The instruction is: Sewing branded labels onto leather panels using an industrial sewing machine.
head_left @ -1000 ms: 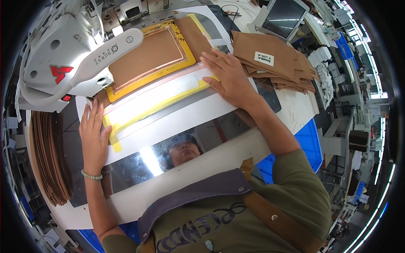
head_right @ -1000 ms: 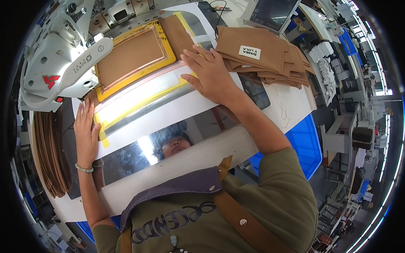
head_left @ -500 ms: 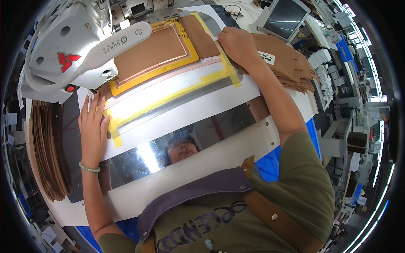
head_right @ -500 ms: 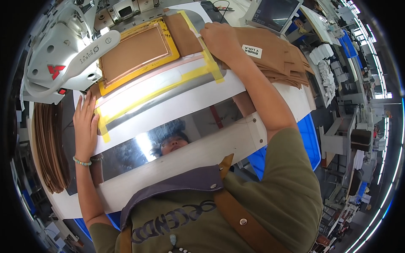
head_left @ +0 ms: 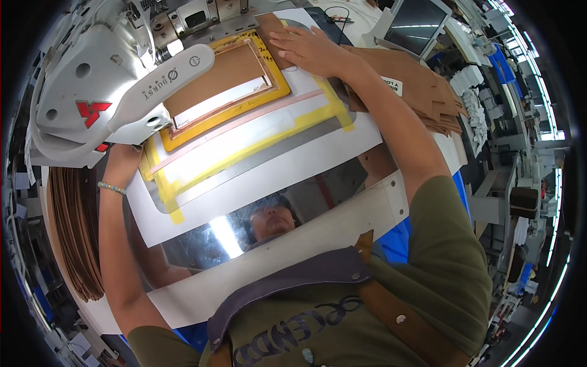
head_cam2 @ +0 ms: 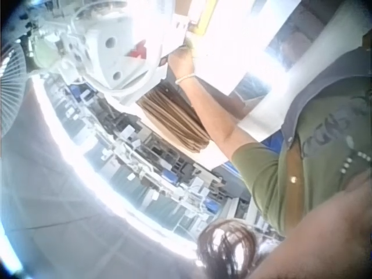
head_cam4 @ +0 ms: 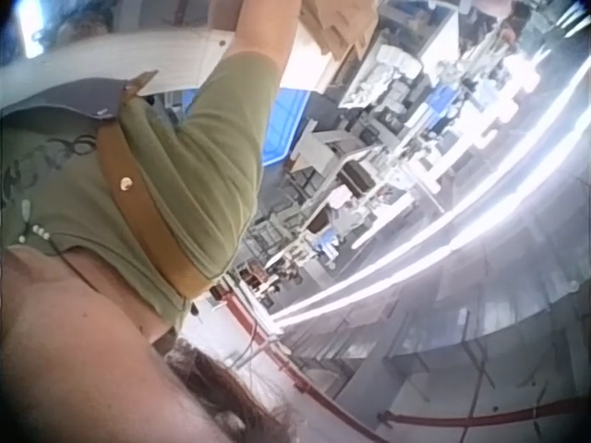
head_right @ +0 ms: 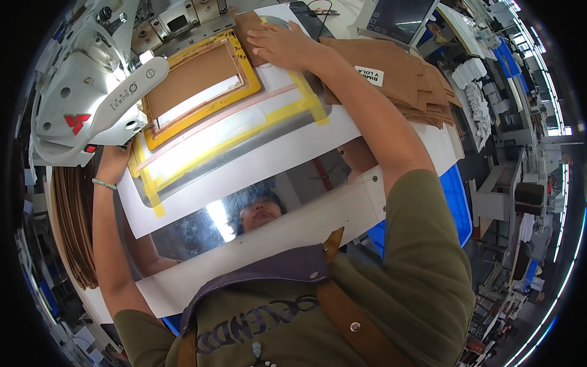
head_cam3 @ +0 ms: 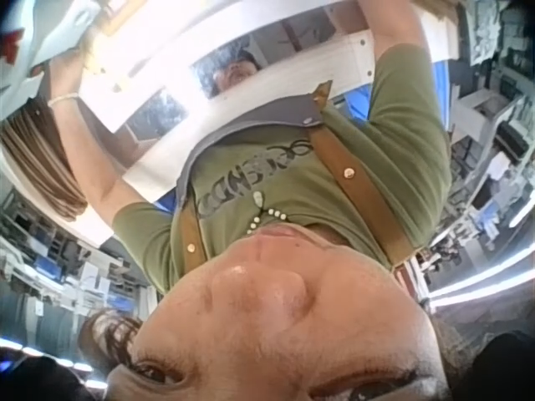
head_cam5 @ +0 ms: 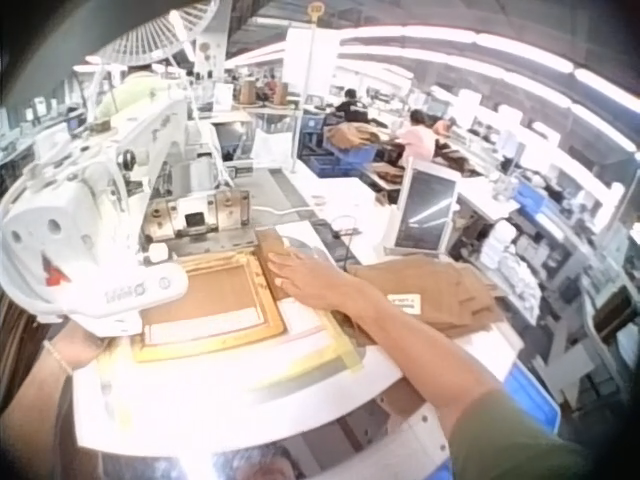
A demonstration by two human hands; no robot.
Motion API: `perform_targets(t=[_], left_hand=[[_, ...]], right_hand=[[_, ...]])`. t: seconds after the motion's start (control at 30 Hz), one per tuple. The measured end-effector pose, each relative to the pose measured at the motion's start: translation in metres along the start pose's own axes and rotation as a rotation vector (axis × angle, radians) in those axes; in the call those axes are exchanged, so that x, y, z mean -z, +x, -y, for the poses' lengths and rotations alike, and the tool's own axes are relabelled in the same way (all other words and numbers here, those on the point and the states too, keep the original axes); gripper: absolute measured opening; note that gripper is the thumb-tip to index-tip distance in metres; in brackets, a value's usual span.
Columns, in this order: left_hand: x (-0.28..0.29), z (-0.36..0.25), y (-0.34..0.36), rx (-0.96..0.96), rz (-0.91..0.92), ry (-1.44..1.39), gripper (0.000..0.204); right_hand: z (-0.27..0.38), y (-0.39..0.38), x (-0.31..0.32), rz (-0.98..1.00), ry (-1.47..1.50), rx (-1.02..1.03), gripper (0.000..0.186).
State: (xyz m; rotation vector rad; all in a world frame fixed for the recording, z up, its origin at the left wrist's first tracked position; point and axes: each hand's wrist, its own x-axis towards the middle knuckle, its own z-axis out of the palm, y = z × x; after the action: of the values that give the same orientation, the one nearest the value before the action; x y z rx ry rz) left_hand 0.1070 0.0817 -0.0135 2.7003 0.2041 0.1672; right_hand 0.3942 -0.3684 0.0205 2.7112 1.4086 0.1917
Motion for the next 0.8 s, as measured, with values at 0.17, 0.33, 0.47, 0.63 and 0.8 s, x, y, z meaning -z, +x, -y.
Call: perform_targets(t=[0.17,0.33,0.47,0.63,0.8], left_hand=[[-0.009,0.060,0.032,0.097,0.180,0.299,0.032],[-0.004,0.052,0.022,0.139,0.174,0.312,0.033],[0.028,-0.004,-0.023,0.341,0.063,0.086,0.037],[0.046,-0.079,-0.084,-0.121,-0.170,0.327,0.039],[0.050,-0.126,-0.126,-0.103,-0.238,0.158,0.030]], right_hand=[[-0.016,0.050,-0.007,0.002,0.133,0.013,0.054],[-0.031,0.034,0.019,-0.070,0.121,-0.045,0.052],[-0.039,-0.004,0.032,0.061,0.228,-0.097,0.044],[-0.035,-0.008,0.013,-0.252,0.067,0.016,0.018],[-0.036,-0.003,0.021,-0.353,-0.025,0.087,0.013]])
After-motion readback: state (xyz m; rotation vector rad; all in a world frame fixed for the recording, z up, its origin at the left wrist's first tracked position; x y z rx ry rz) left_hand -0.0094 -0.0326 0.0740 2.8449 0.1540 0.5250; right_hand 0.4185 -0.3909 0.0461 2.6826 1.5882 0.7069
